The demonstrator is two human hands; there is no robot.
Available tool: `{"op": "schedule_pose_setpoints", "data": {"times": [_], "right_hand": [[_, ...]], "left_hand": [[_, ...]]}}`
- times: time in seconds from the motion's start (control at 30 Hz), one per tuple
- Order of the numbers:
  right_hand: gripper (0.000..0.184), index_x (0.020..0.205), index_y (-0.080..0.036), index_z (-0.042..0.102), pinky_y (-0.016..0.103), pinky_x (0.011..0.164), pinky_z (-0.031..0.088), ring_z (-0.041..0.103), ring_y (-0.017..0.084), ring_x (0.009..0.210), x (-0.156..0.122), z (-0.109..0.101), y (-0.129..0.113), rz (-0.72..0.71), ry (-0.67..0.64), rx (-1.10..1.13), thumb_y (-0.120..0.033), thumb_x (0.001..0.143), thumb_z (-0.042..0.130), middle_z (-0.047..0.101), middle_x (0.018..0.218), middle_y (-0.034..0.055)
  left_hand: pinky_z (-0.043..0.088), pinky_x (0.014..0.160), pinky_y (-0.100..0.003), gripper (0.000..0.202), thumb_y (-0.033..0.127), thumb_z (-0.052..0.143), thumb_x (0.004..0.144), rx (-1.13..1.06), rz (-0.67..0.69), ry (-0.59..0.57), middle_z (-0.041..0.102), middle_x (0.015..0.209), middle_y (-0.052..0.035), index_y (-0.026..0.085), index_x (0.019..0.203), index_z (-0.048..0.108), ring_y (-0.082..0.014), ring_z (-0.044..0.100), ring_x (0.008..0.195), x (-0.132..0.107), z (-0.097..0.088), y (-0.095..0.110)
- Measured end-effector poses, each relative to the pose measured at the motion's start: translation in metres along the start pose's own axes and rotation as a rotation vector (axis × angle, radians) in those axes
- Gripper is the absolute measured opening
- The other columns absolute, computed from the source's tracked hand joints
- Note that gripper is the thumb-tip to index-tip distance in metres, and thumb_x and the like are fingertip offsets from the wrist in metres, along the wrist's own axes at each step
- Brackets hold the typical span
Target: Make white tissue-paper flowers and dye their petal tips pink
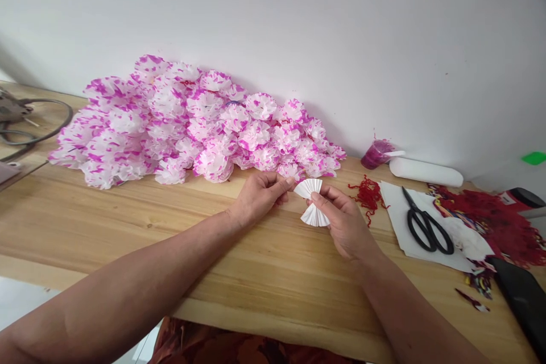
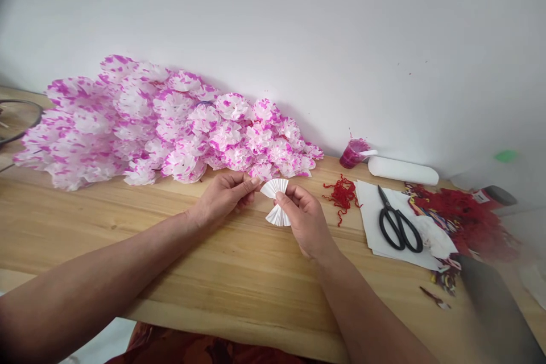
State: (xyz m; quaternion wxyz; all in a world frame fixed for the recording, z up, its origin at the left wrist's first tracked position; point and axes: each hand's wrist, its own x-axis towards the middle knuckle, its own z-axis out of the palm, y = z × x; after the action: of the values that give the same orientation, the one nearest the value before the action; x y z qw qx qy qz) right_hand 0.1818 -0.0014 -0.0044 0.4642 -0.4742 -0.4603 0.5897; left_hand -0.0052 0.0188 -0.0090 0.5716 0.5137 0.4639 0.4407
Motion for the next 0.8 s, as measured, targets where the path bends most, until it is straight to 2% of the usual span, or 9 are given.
{"op": "schedule_pose_setpoints", "data": {"times": [0.3, 0.57, 0.7, 0.8], "right_hand": [[0.029, 0.092, -0.019, 0.072, 0.021, 0.059, 0.043, 0.053, 0.01, 0.067, -0.0012, 0.001, -0.0021, 0.012, -0.017, 0.043, -0.041, 0.076, 0.082, 0.064, 0.076, -0.0018], [0.028, 0.094, -0.021, 0.073, 0.022, 0.06, 0.043, 0.054, 0.011, 0.068, -0.0011, 0.0013, -0.0025, 0.026, -0.022, 0.054, -0.041, 0.076, 0.082, 0.065, 0.077, -0.0012], [0.028, 0.094, -0.021, 0.073, 0.023, 0.061, 0.042, 0.053, 0.011, 0.068, -0.0006, 0.0011, -0.0012, 0.024, -0.028, 0.045, -0.041, 0.076, 0.081, 0.066, 0.078, -0.0011], [0.028, 0.095, -0.021, 0.072, 0.024, 0.061, 0.042, 0.054, 0.012, 0.068, -0.0009, 0.0018, -0.0005, 0.02, -0.04, 0.031, -0.041, 0.076, 0.08, 0.066, 0.079, -0.0008]], "left_hand": [[0.035, 0.049, -0.02, 0.04, 0.052, 0.071, 0.08, 0.014, 0.006, 0.0, 0.056, 0.058, 0.0038, 0.016, 0.069, 0.059, -0.0071, 0.046, 0.05, -0.0011, 0.0, 0.0008], [0.036, 0.049, -0.02, 0.036, 0.049, 0.066, 0.084, -0.038, -0.026, -0.036, 0.061, 0.065, 0.0001, 0.015, 0.071, 0.064, -0.0078, 0.049, 0.054, -0.0011, 0.001, 0.0018], [0.039, 0.05, -0.022, 0.043, 0.055, 0.066, 0.082, 0.017, -0.06, -0.066, 0.06, 0.063, -0.001, 0.014, 0.069, 0.065, -0.0089, 0.051, 0.053, -0.0034, 0.0017, 0.0036], [0.039, 0.051, -0.022, 0.038, 0.052, 0.071, 0.079, 0.065, -0.025, -0.106, 0.06, 0.063, 0.0001, 0.014, 0.077, 0.069, -0.009, 0.051, 0.054, -0.0039, 0.001, 0.0012]]}}
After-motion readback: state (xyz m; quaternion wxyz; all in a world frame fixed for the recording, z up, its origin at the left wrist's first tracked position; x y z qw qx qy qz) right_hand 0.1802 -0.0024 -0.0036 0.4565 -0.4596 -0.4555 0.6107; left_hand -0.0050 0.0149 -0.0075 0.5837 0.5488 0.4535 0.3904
